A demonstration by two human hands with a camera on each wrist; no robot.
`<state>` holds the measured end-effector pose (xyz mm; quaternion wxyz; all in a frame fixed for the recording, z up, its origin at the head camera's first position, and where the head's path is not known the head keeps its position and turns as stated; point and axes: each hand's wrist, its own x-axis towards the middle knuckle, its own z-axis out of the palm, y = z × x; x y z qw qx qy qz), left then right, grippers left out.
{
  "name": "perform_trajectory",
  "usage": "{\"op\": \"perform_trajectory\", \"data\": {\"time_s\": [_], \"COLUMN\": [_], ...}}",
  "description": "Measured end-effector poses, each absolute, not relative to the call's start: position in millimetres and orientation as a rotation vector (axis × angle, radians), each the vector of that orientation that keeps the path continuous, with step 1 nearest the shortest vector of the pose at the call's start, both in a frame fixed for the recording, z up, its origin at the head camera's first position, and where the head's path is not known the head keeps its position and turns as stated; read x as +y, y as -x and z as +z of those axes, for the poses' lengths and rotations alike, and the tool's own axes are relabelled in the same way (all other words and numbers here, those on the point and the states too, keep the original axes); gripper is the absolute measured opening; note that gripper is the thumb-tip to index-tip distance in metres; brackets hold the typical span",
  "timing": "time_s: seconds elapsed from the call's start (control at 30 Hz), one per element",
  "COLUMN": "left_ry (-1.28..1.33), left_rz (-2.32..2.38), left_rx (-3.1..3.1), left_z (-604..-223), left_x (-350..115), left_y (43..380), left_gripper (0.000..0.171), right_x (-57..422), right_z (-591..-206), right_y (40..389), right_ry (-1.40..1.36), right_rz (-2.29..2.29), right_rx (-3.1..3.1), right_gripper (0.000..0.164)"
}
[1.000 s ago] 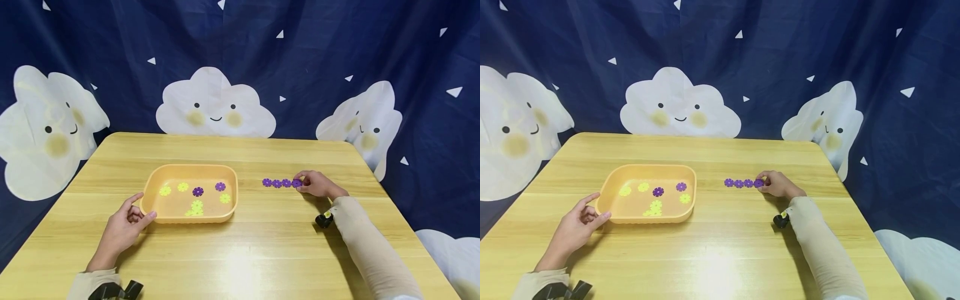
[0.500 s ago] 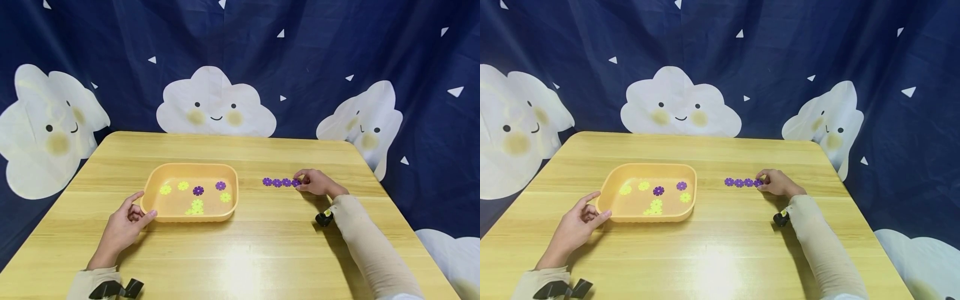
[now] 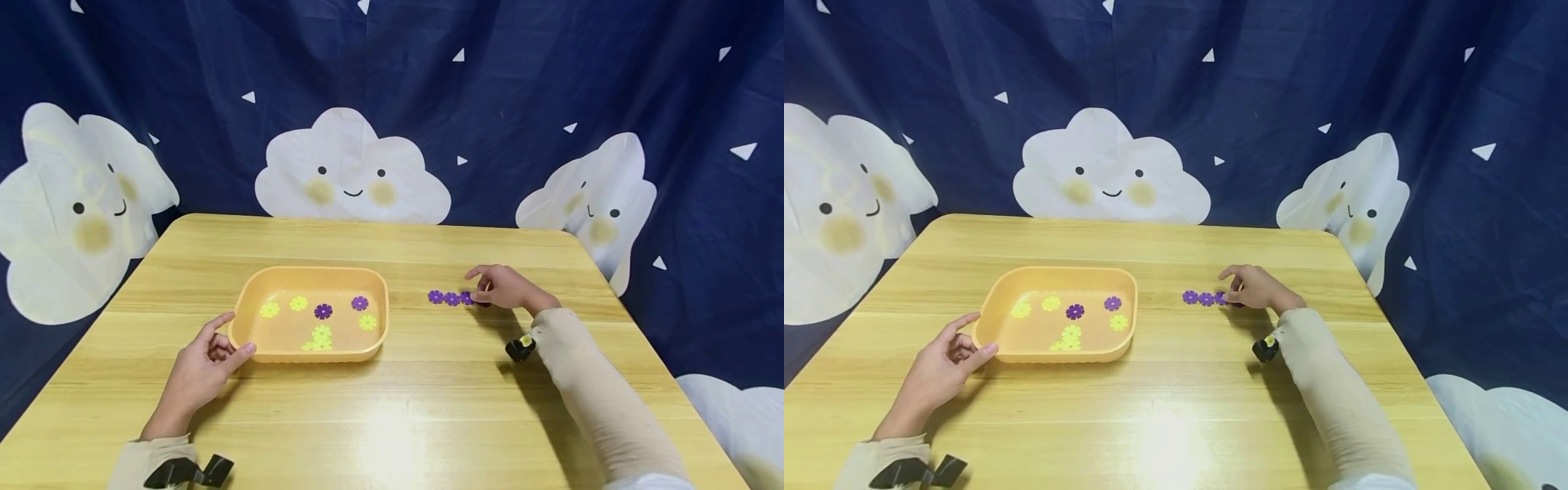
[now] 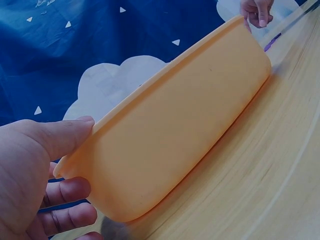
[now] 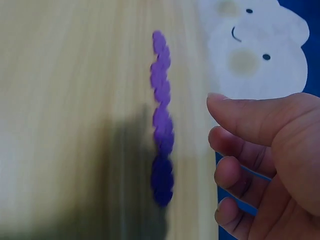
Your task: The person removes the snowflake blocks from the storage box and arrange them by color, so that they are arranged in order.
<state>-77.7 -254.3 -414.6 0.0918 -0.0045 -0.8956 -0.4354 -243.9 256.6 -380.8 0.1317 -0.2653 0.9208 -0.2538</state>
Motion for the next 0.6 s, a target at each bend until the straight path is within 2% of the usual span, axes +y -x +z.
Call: {"op": "perform_trajectory", "data": {"time_s": [0.6], "left_ry": [0.011], "left_rz": [-1.279], "left_rx": [-2.665], "left_z": [-413.2], "left_x": [-253.6], "left_y": [77.6], "left_gripper": [0.069], "right_x": [196.0], "right_z": [-357.9], "right_y": [249.2], "right_ry": [0.975], "right_rz": [-0.731], "right_rx": [2.629], "right_gripper": [0.038]}}
